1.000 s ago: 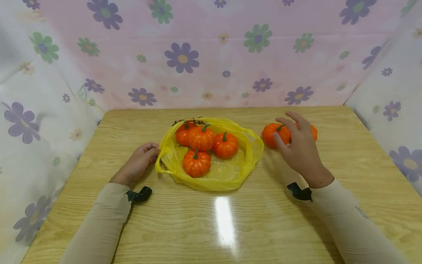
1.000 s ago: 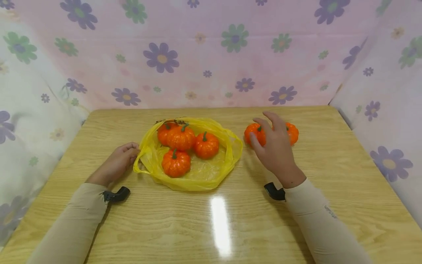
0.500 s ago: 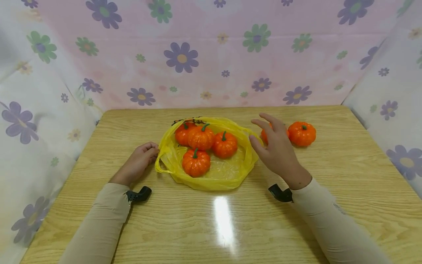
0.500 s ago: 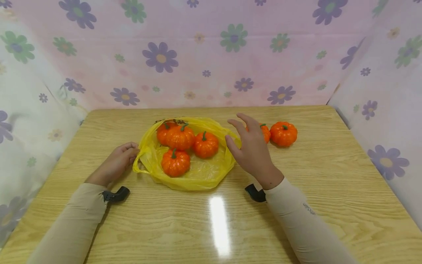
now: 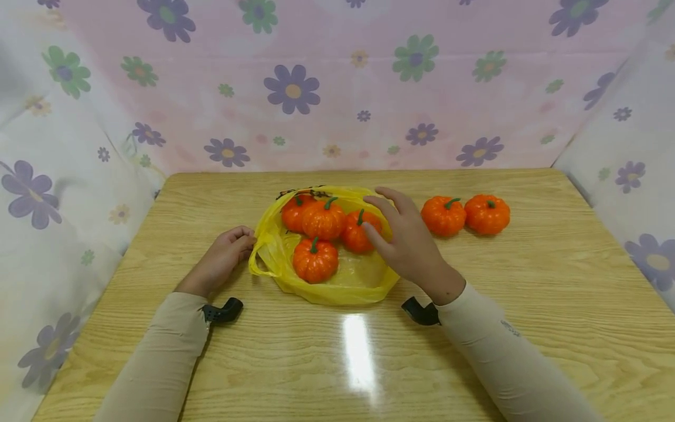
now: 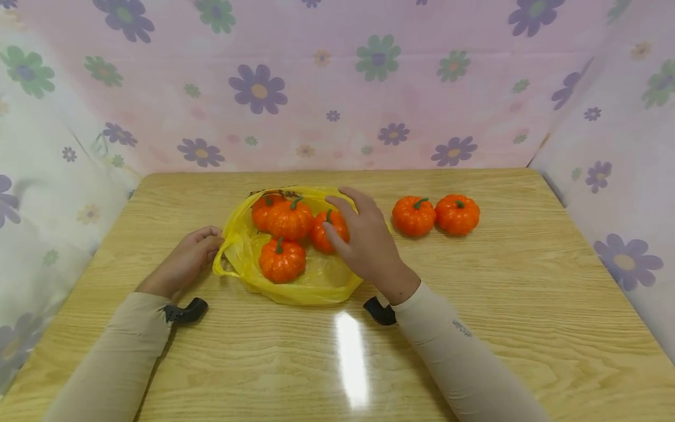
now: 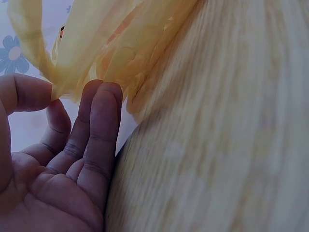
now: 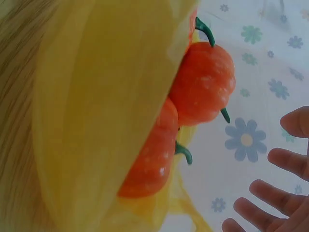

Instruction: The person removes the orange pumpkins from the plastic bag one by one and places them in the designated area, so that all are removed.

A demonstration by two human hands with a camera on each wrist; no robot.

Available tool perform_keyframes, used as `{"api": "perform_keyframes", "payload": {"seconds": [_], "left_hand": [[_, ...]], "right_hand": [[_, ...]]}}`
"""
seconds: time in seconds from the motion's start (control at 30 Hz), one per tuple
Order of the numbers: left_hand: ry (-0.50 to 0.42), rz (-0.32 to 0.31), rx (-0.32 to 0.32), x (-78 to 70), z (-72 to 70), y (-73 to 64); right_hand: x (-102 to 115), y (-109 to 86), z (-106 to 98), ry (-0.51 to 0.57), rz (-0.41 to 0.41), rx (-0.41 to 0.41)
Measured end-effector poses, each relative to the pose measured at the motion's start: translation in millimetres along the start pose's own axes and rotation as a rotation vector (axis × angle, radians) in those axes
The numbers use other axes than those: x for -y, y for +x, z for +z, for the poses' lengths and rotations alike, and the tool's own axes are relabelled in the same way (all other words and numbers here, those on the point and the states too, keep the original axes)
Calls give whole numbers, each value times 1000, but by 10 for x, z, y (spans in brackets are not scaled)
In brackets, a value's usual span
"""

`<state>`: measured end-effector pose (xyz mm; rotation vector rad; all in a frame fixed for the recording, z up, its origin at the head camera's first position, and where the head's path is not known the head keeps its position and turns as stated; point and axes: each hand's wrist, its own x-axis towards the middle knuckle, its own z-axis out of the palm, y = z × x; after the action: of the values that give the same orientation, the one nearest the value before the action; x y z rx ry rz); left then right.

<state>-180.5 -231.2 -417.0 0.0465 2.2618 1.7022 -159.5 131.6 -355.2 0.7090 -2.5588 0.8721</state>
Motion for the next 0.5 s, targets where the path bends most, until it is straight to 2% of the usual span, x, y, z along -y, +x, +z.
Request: {"api": "perform_keyframes", "payload": {"seconds": [0.2,0.5], "left_hand": [[-7,2,-5,-16,8,-13],[-4,3,-9,-26,7,-10]], "right_hand": [[119,61,83,43,33,70],[198,185,189,172,131,240]]}}
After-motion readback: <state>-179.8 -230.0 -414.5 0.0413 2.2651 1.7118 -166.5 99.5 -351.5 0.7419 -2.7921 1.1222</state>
